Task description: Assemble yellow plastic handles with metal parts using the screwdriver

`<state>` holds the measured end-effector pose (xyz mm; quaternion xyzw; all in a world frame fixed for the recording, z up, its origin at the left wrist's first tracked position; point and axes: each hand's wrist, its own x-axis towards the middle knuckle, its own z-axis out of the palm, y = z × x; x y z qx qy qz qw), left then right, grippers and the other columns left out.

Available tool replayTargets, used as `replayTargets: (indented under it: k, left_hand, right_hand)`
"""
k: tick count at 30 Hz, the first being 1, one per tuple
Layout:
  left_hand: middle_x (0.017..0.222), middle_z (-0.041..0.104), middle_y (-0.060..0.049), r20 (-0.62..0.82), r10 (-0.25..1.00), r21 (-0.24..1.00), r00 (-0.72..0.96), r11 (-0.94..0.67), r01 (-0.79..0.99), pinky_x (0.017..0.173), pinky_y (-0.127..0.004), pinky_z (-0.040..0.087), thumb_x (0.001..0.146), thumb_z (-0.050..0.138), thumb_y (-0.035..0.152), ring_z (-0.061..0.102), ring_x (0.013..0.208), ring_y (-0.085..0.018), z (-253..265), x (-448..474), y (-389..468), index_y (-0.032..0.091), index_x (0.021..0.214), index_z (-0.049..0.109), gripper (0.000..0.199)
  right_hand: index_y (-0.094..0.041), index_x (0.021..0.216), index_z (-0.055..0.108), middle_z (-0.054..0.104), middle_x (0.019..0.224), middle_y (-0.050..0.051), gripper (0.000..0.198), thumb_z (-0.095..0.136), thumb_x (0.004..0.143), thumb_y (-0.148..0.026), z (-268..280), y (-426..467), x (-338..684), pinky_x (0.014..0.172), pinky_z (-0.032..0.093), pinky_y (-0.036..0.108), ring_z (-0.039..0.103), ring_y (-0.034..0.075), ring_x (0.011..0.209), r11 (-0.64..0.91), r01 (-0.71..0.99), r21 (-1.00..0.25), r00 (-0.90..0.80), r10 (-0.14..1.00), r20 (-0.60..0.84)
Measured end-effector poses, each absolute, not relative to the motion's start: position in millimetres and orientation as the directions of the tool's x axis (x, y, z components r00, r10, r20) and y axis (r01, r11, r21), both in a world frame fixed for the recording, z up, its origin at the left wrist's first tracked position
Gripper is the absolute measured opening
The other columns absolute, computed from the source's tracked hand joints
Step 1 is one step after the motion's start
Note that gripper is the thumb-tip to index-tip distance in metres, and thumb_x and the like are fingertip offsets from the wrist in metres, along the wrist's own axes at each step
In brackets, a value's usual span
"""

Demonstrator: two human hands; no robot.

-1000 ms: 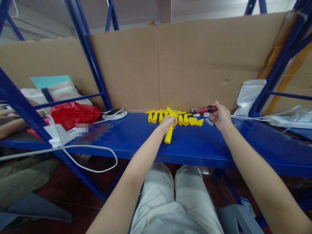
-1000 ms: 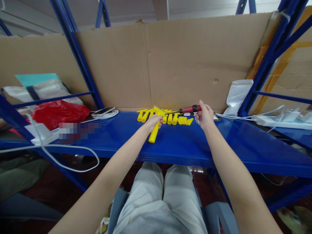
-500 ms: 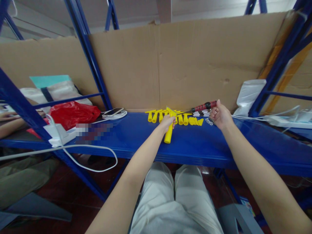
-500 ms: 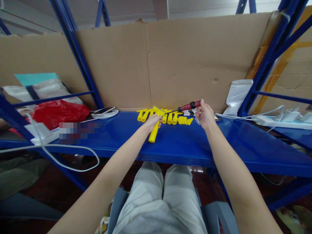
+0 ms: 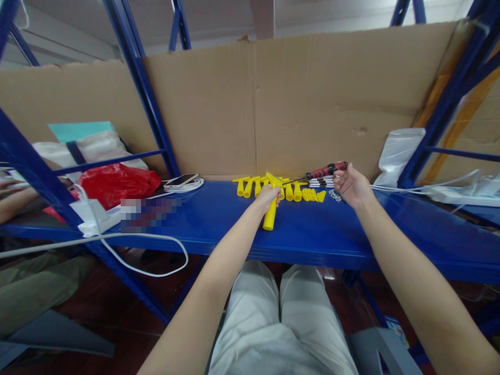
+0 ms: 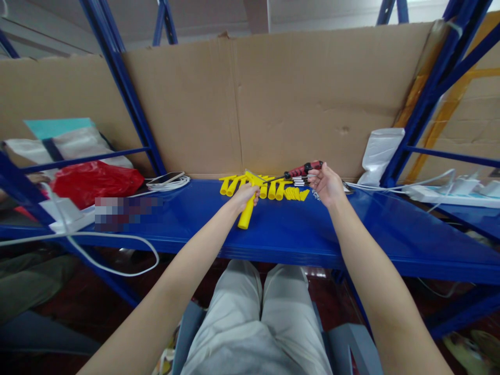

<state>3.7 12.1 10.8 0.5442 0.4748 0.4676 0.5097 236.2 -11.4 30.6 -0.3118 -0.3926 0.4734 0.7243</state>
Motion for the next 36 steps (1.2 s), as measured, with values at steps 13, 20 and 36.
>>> replayTargets:
  k: [13, 20, 36]
  left_hand:
    - [0.044, 0.039, 0.008, 0.021, 0.994, 0.999, 0.111, -0.026, 0.037, 0.041, -0.018, 0.029, 0.078, 0.045, -0.001, 0.036, 0.034, -0.005, 13.1, 3.7, 9.8, 0.020, 0.061, 0.039, 0.027]
    - [0.044, 0.039, 0.008, 0.026, 0.993, 0.999, 0.117, -0.030, 0.032, 0.040, -0.019, 0.028, 0.079, 0.044, 0.000, 0.036, 0.033, -0.005, 12.3, 3.0, 11.3, 0.020, 0.060, 0.039, 0.028]
    - [0.044, 0.039, 0.008, 0.027, 0.993, 0.999, 0.118, -0.032, 0.041, 0.040, -0.018, 0.029, 0.079, 0.045, 0.001, 0.036, 0.034, -0.005, 12.7, 3.9, 9.6, 0.020, 0.062, 0.040, 0.026]
  right_hand:
    - [-0.023, 0.068, 0.044, 0.038, 0.043, -0.008, 0.043, 0.074, 0.074, -0.053, 25.1, -3.7, 240.6, 0.033, 0.032, 0.019, 0.039, 0.007, 0.036, 0.336, -0.377, -0.863, 0.290, 0.928, 0.234]
    - [-0.022, 0.076, 0.056, 0.042, 0.043, -0.007, 0.039, 0.068, 0.079, -0.059, 28.8, -9.5, 236.7, 0.035, 0.034, 0.019, 0.040, 0.007, 0.037, 0.320, -0.403, -0.857, 0.255, 0.939, 0.231]
    - [-0.023, 0.066, 0.042, 0.043, 0.046, -0.007, 0.042, 0.075, 0.076, -0.046, 24.2, -3.1, 239.9, 0.032, 0.031, 0.018, 0.038, 0.006, 0.037, 0.334, -0.426, -0.841, 0.318, 0.925, 0.206]
